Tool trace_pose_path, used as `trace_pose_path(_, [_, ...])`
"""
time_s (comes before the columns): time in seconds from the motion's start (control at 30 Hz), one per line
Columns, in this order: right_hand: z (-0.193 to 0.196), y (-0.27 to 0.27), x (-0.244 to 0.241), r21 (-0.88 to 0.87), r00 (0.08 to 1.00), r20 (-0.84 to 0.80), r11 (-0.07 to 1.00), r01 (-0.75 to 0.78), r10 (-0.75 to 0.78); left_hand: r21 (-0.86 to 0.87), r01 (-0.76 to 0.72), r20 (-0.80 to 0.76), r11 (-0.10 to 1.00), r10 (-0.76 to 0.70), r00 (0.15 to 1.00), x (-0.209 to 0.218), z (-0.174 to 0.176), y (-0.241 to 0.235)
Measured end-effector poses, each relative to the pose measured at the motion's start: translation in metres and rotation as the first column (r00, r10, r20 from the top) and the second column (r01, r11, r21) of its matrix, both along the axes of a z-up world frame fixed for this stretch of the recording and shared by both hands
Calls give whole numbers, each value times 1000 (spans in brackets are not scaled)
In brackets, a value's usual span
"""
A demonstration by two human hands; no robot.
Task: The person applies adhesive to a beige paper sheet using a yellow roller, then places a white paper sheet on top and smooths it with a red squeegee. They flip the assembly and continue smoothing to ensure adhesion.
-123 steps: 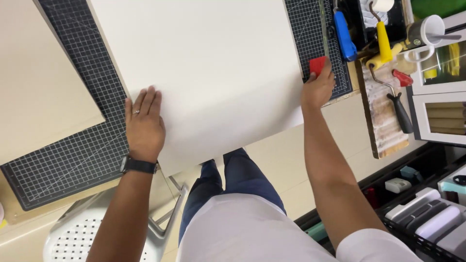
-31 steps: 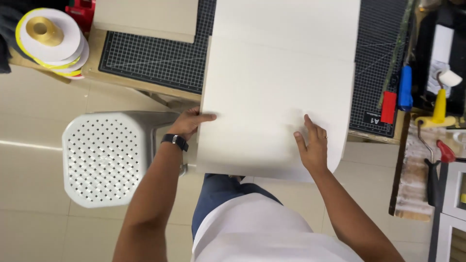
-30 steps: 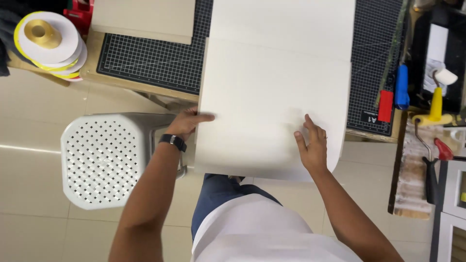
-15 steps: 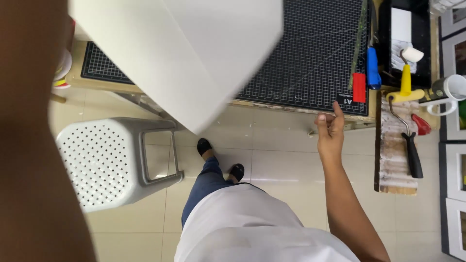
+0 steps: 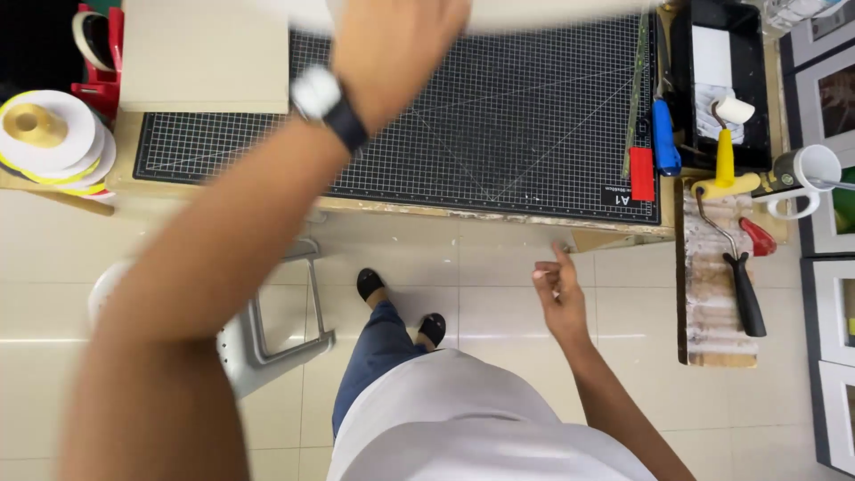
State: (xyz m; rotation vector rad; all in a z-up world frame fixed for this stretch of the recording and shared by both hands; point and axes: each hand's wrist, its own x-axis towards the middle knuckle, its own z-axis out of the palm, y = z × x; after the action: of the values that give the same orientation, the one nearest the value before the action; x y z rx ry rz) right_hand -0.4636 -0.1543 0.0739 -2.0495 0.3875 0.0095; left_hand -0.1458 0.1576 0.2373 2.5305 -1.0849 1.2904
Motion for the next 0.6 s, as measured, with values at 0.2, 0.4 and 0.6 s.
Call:
trace_pose_path(0.2, [34,36,8,-85,983,-110,984,-156,147,131,114,-368,985,-58,928,-78,-210,-6])
trace_pose_path(0.4, [16,51,102,-348,957,26,901,-261,287,14,-10,-709,1000,17,705,-69,-212,37])
trace_pose_path(0.6, [-22,76,291,-722,892,146,663,-199,427,-84,-206,-755,975,73,652,51,-202,108])
